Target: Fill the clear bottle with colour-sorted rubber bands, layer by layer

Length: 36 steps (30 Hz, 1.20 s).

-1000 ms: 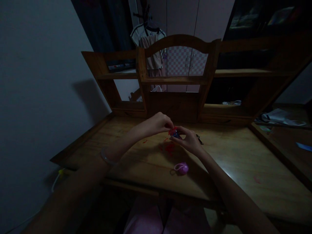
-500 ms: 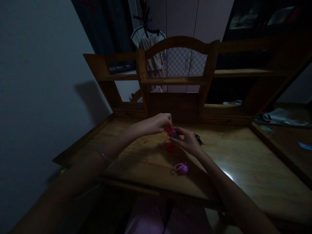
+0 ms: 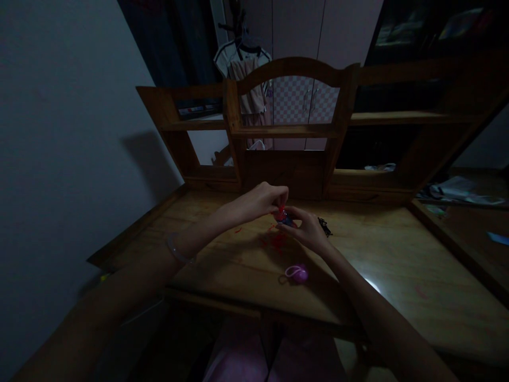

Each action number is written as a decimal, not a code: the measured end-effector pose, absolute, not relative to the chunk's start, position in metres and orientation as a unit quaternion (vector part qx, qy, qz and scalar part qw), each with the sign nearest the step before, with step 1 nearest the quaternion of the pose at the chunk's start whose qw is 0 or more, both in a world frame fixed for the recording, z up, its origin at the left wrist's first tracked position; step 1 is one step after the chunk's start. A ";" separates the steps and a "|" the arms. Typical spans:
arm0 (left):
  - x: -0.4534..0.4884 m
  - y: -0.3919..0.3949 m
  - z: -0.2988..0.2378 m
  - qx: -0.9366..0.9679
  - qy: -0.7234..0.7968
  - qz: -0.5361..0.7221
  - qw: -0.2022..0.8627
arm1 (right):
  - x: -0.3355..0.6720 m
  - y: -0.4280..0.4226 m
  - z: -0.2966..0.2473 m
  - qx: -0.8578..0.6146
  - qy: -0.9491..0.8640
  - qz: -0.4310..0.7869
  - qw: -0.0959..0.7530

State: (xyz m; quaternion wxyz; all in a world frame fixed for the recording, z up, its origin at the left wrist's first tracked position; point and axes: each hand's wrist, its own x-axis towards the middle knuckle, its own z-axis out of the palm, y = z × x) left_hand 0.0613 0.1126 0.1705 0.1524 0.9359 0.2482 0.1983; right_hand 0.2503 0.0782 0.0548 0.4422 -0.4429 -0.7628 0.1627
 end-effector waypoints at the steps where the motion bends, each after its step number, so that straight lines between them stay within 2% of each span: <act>1: 0.061 0.113 0.169 0.936 0.246 0.201 0.151 | 0.250 0.078 0.055 -0.443 -0.762 0.166 0.443; 14: 0.059 0.114 0.164 0.947 0.237 0.205 0.077 | 0.249 0.079 0.053 -0.445 -0.756 0.164 0.452; 18: 0.061 0.115 0.166 0.959 0.210 0.166 0.097 | 0.250 0.080 0.053 -0.452 -0.755 0.156 0.449; 26: 0.058 0.111 0.164 0.928 0.253 0.225 0.156 | 0.248 0.078 0.057 -0.437 -0.753 0.183 0.456; 36: 0.050 0.108 0.165 0.922 0.232 0.230 0.210 | 0.249 0.079 0.055 -0.436 -0.751 0.179 0.462</act>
